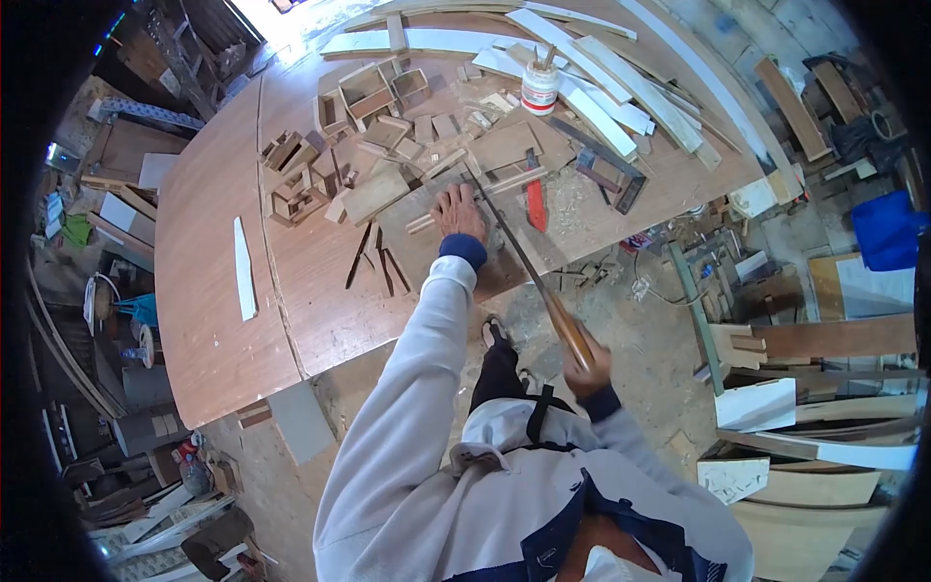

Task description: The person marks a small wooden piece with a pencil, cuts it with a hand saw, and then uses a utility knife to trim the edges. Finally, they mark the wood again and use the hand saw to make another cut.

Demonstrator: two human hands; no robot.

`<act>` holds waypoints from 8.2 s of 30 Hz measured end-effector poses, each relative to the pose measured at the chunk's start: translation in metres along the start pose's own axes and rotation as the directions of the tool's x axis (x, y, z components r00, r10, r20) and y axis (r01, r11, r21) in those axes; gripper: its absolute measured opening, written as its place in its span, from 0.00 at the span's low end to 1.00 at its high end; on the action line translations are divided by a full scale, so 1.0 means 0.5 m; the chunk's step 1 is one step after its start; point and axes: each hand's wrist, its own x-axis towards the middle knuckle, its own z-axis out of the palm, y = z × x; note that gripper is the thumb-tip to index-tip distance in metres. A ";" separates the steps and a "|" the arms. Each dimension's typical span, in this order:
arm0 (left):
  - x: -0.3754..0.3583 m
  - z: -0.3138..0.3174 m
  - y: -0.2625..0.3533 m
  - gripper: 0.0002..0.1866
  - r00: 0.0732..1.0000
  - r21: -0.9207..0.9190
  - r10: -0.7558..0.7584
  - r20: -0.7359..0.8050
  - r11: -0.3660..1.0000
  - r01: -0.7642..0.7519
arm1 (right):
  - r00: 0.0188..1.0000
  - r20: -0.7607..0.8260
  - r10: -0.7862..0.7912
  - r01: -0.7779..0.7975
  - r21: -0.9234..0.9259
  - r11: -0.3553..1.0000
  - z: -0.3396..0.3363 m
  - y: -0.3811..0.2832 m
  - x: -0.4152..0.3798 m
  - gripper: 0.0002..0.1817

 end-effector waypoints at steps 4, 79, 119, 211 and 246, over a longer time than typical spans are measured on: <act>0.002 0.001 -0.005 0.23 0.995 0.003 -0.046 0.088 0.999 0.046 | 0.995 -0.060 -0.078 0.083 0.087 0.993 0.055 0.018 0.080 0.25; 0.011 0.020 -0.013 0.14 0.998 0.036 -0.061 0.014 0.998 0.060 | 1.000 -0.013 -0.024 0.025 0.026 0.999 -0.007 -0.036 0.037 0.27; 0.136 0.059 0.059 0.16 0.889 0.029 0.296 0.349 0.945 -0.326 | 0.839 -0.336 0.427 -0.142 0.622 0.770 -0.055 0.006 0.154 0.04; -0.057 -0.122 -0.055 0.12 0.984 -0.588 0.117 0.132 0.809 -0.017 | 0.995 -0.036 -0.095 0.090 -0.130 0.987 0.166 0.019 0.425 0.14; -0.092 -0.051 -0.063 0.07 0.992 -0.257 0.068 -0.102 0.962 -0.093 | 0.893 0.436 0.110 -0.016 -0.214 0.977 0.121 -0.056 0.305 0.32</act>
